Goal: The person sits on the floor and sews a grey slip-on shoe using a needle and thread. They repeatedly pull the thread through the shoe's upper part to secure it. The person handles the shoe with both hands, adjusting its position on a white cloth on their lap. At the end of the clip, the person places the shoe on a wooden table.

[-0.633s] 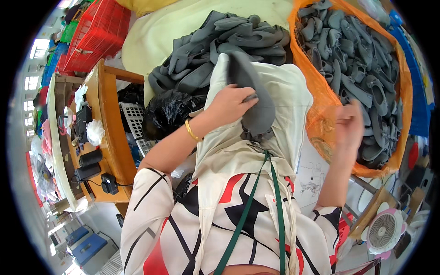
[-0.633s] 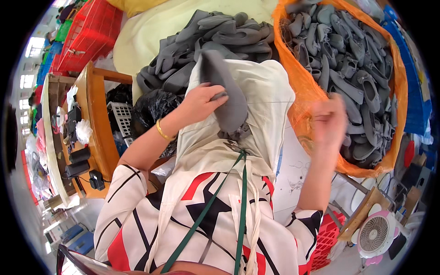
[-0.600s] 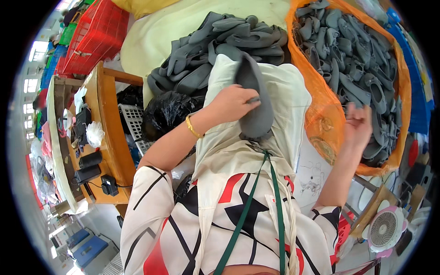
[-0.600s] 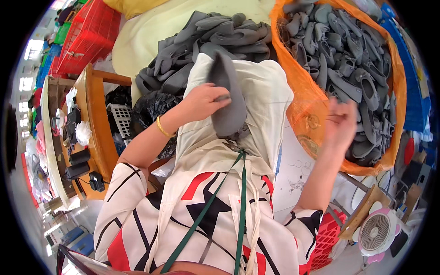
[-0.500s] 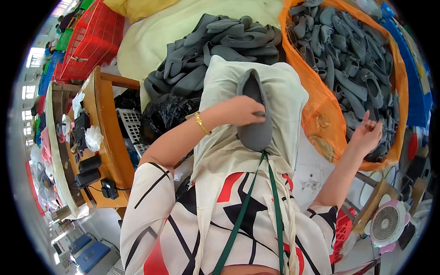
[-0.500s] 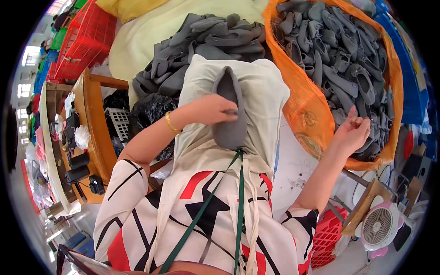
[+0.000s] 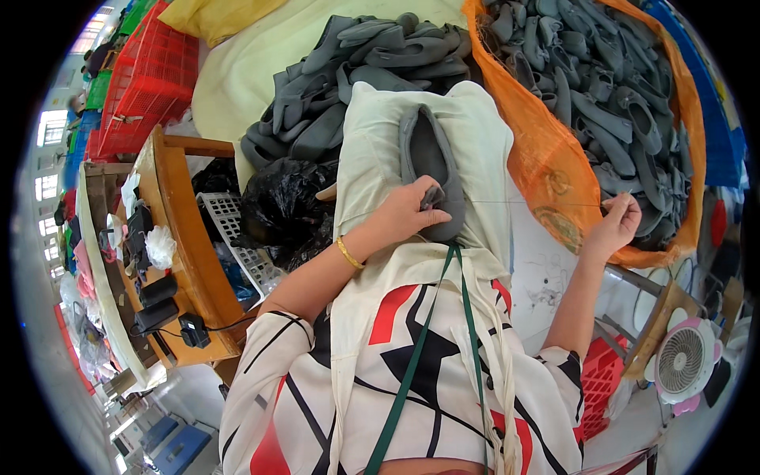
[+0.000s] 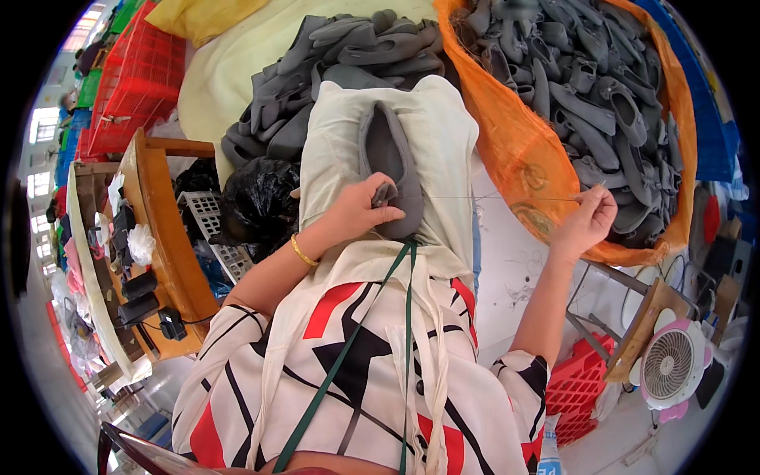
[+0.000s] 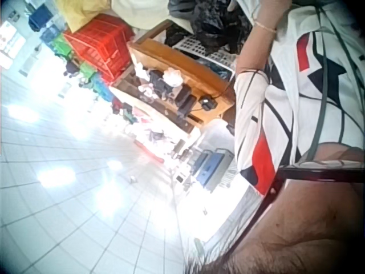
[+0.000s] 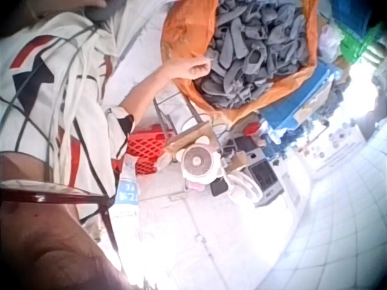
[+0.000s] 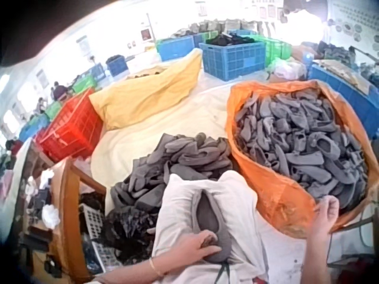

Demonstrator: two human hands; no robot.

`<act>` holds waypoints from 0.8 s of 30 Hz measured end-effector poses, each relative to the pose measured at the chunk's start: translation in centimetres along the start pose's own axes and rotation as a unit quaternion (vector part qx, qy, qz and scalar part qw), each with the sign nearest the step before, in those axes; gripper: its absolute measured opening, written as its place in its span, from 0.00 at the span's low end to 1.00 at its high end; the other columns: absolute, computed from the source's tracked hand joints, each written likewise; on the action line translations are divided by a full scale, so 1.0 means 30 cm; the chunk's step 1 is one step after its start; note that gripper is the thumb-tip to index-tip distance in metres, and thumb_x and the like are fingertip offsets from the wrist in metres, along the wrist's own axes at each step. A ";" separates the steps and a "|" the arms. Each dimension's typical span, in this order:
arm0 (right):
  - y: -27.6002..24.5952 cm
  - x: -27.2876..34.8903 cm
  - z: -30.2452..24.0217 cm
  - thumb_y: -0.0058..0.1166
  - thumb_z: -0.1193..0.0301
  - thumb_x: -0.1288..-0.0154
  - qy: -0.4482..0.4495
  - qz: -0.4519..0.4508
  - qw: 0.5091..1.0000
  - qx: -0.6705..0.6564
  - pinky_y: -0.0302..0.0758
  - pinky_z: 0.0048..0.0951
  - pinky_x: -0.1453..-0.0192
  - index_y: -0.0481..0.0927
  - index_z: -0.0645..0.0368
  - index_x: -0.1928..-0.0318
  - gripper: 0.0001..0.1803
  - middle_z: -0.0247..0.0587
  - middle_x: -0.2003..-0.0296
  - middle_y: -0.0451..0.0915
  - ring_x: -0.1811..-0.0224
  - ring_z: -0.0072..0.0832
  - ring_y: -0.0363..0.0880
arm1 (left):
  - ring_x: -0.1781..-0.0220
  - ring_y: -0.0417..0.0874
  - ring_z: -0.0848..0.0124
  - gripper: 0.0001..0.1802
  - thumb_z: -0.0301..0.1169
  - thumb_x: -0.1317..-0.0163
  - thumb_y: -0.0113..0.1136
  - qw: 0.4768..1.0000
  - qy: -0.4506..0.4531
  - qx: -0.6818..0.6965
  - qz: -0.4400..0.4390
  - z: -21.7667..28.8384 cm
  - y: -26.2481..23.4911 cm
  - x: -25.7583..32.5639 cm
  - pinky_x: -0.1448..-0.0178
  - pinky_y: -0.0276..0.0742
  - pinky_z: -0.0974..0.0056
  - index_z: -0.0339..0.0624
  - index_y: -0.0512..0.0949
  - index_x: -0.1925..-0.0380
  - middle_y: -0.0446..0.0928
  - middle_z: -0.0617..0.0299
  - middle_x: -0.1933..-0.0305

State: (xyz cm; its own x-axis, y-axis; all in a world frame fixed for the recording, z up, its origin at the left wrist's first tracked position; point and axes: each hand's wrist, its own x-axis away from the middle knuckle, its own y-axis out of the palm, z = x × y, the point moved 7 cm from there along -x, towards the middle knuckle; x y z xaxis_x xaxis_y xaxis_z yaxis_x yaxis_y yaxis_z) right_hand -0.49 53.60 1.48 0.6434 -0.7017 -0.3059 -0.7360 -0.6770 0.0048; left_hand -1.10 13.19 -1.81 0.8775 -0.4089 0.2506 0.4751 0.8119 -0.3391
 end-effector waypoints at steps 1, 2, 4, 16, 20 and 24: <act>-0.018 -0.015 -0.019 0.54 0.70 0.24 -0.013 0.007 1.000 0.013 0.70 0.20 0.59 0.74 0.61 0.59 0.07 0.32 0.69 0.77 0.69 0.16 0.72 | 0.69 0.72 0.77 0.18 0.34 0.39 0.73 1.000 -0.010 0.003 0.012 -0.020 -0.002 -0.003 0.63 0.72 0.68 0.39 0.75 0.57 0.73 0.65 0.71; -0.041 -0.038 -0.039 0.54 0.70 0.24 -0.025 0.014 0.999 0.027 0.70 0.19 0.59 0.74 0.61 0.58 0.08 0.32 0.69 0.77 0.69 0.16 0.72 | 0.68 0.72 0.77 0.18 0.34 0.40 0.73 0.999 -0.020 0.007 0.025 -0.040 -0.007 -0.005 0.62 0.72 0.68 0.39 0.75 0.58 0.74 0.65 0.71; -0.101 -0.082 -0.050 0.54 0.69 0.24 -0.055 0.040 0.996 0.056 0.70 0.19 0.60 0.74 0.61 0.58 0.08 0.32 0.70 0.77 0.70 0.16 0.73 | 0.67 0.73 0.77 0.18 0.33 0.40 0.73 0.998 -0.047 0.027 0.043 -0.061 -0.017 -0.005 0.61 0.73 0.68 0.39 0.75 0.58 0.75 0.65 0.69; -0.151 -0.083 0.013 0.53 0.69 0.23 -0.063 0.042 0.992 0.097 0.70 0.18 0.60 0.75 0.63 0.57 0.09 0.32 0.70 0.76 0.68 0.17 0.72 | 0.60 0.75 0.82 0.17 0.26 0.37 0.68 0.974 -0.040 0.205 0.082 -0.065 -0.072 0.018 0.55 0.74 0.74 0.41 0.77 0.49 0.76 0.70 0.61; -0.162 -0.066 0.053 0.54 0.69 0.23 -0.037 0.025 0.994 0.099 0.69 0.19 0.60 0.75 0.63 0.56 0.09 0.31 0.70 0.76 0.68 0.16 0.72 | 0.60 0.75 0.84 0.20 0.25 0.38 0.69 0.970 -0.031 0.242 0.022 -0.014 -0.092 0.012 0.55 0.74 0.75 0.42 0.76 0.46 0.75 0.71 0.60; -0.191 -0.047 0.077 0.54 0.68 0.24 -0.020 0.042 0.993 0.107 0.69 0.19 0.61 0.75 0.62 0.57 0.09 0.30 0.71 0.75 0.69 0.16 0.71 | 0.54 0.76 0.76 0.27 0.24 0.43 0.70 0.996 0.050 0.061 -0.036 0.020 -0.064 0.005 0.49 0.75 0.69 0.41 0.75 0.42 0.75 0.65 0.54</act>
State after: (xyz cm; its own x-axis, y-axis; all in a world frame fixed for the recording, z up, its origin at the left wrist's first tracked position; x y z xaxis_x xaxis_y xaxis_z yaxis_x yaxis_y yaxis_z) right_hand 2.32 58.97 -0.31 0.5726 -0.7412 -0.3504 -0.8171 -0.5511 -0.1693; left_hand -1.92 11.83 -0.59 0.8469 -0.5018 0.1756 0.5302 0.8217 -0.2089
